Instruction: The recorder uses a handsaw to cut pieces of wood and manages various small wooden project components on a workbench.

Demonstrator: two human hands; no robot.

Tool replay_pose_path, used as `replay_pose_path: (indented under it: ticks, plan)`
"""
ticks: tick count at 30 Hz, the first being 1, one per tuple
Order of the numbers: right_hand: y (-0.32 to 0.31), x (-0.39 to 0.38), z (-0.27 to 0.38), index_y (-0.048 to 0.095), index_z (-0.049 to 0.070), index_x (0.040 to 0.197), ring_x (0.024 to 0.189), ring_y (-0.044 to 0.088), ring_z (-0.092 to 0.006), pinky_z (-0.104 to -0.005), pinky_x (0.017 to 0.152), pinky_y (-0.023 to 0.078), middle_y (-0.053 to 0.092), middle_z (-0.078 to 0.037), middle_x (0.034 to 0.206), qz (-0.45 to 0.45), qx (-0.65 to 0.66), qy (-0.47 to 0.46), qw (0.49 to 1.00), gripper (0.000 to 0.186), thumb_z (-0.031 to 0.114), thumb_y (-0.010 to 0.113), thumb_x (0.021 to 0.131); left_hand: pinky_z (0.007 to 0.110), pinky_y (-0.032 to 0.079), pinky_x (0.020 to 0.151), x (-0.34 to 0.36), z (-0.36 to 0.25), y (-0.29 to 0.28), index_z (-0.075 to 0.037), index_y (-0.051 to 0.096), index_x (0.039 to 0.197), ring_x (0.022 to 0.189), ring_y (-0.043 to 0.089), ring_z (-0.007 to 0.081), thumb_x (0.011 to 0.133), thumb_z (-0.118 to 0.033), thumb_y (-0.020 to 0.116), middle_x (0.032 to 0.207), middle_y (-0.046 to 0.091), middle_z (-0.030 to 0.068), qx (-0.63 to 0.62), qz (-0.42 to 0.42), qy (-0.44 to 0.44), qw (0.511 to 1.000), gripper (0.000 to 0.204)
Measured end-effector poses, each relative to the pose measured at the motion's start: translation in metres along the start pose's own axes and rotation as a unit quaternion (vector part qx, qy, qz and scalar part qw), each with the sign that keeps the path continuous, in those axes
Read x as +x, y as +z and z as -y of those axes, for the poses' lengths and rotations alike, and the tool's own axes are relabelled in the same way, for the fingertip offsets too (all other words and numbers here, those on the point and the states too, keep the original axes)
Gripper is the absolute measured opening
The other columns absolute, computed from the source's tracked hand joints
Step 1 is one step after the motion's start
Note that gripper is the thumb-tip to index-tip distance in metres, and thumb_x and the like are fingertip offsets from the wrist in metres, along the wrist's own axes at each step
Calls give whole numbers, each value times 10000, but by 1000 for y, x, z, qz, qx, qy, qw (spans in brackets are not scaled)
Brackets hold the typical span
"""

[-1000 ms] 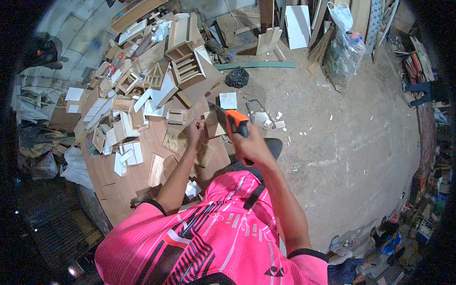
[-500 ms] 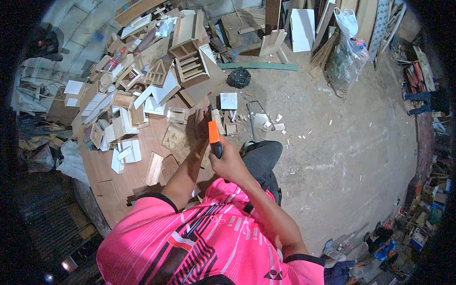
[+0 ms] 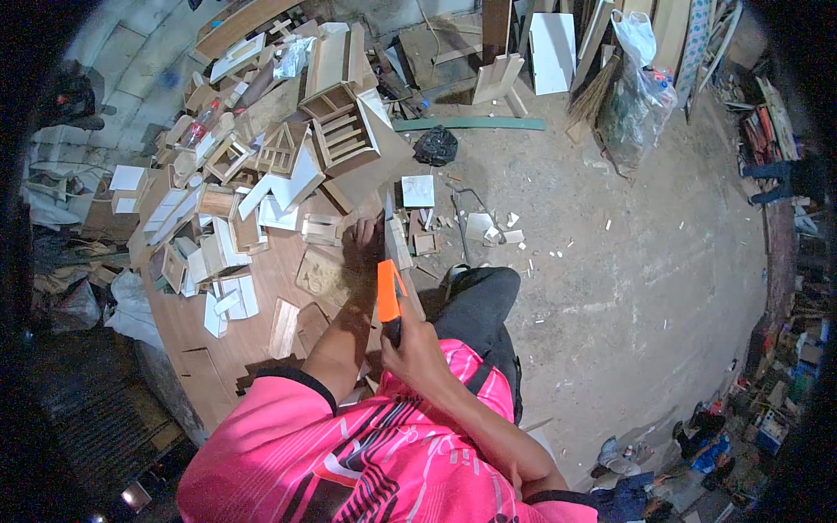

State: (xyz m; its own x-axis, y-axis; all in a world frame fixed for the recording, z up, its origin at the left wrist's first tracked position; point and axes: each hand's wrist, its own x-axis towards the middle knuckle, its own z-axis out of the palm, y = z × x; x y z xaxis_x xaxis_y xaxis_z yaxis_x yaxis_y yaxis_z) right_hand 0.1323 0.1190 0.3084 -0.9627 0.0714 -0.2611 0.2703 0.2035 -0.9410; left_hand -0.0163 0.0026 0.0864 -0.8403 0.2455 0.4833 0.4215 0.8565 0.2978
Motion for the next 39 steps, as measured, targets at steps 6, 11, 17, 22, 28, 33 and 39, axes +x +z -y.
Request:
replay_pose_path:
  ticks: [6,11,17,22,28,33,39]
  plan:
    - [-5,4,13,411,-1,1047,628,597,-387,-372,544,445,539,-230,666,5,3,45,999,312,-5,583,787,382,369,678,-3,2,4,-125,479,836,732,502,233,850,-182,539,747,503,21,107,22,61,992,84]
    - [-7,16,35,417,-6,1001,590,593,-317,-351,554,434,543,-222,694,-12,10,24,1000,246,20,584,823,396,364,664,-5,2,13,-129,482,786,702,505,240,870,-219,520,722,520,30,146,55,32,987,129]
    - [-19,3,57,409,-1,983,574,588,-302,-354,536,419,502,-205,657,46,-13,93,995,230,10,574,823,405,372,662,-1,-1,8,-116,513,727,703,509,276,884,-251,499,729,533,67,86,18,-45,995,208]
    - [-30,-34,68,416,23,979,619,625,-297,-336,550,439,510,-176,656,92,7,171,981,260,-16,569,772,388,374,751,1,-10,-7,-101,531,807,808,507,270,883,-254,489,793,525,77,50,56,-74,994,176]
    - [-14,-28,56,415,-8,1116,569,604,-409,-448,482,432,544,-245,613,63,47,64,995,412,-25,599,747,397,366,814,3,-2,0,-69,545,856,861,496,309,899,-269,480,847,532,116,-37,66,-60,995,215]
    - [-20,-21,58,410,-18,1153,556,593,-415,-457,490,428,536,-248,592,70,58,76,993,455,-26,592,737,432,359,717,-2,-1,9,-49,501,774,772,467,336,898,-293,494,790,506,123,-98,-21,-77,992,273]
    - [-39,-40,72,459,10,1020,588,552,-261,-331,578,439,512,-158,675,72,56,76,993,280,-27,554,759,411,384,682,3,-5,0,-71,466,750,769,485,293,877,-193,514,801,514,98,-5,-6,-9,1000,183]
